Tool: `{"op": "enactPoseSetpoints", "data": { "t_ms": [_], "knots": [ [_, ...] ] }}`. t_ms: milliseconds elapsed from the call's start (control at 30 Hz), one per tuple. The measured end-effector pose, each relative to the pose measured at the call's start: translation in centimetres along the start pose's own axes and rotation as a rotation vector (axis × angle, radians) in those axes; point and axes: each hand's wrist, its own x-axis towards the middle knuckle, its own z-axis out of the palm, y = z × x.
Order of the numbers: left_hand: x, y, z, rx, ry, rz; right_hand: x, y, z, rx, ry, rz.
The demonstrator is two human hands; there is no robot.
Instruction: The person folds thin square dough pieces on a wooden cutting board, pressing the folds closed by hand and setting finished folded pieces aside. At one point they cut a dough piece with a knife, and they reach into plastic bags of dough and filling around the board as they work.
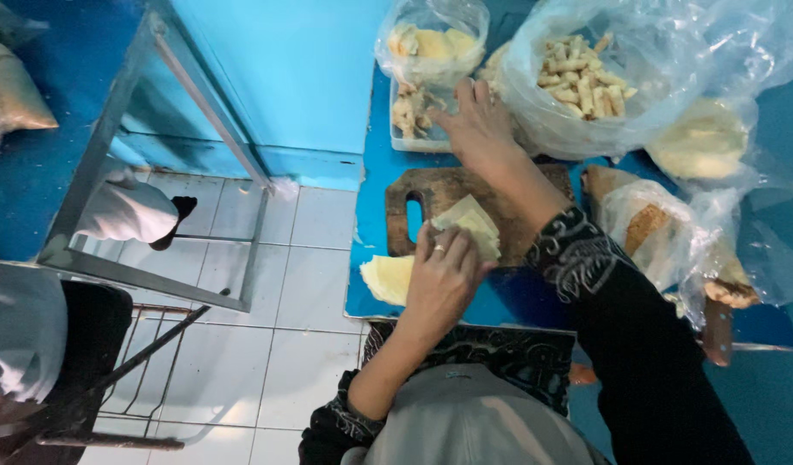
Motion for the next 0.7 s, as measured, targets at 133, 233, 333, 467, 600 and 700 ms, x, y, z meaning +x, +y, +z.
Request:
{"op": "enactPoseSetpoints", "data": {
  "t_ms": [133, 233, 333, 467, 600, 700],
  "knots": [
    [0.0, -0.1, -0.5, -0.033, -0.004, -0.012, 2.4, 0.2, 0.9, -0.105, -0.032, -0.021],
    [0.2, -0.3, -0.6, -0.038, -0.006, -0.014, 2.4, 0.1, 0.9, -0.077, -0.126, -0.020],
    [0.2, -0.4, -0.6, -0.036, -0.004, -0.008, 2.3, -0.4, 0.5, -0.052, -0.177, -0.025],
    [-0.1, -0.4, -0.9, -0.030, -0.007, -0.018, 2.9, -0.2, -0.3, 0.038, -0.250, 0.024],
    [-0.2, -0.4, -1.1, 0.008, -0.016, -0.010, 3.6, 0.3, -1.2, 0.087, -0.225, 0.046],
    [-0.2, -0.3, -1.0, -0.001, -0.003, -0.013, 3.8, -0.3, -0.8, 0.072, -0.127, 0.021]
  ]
}}
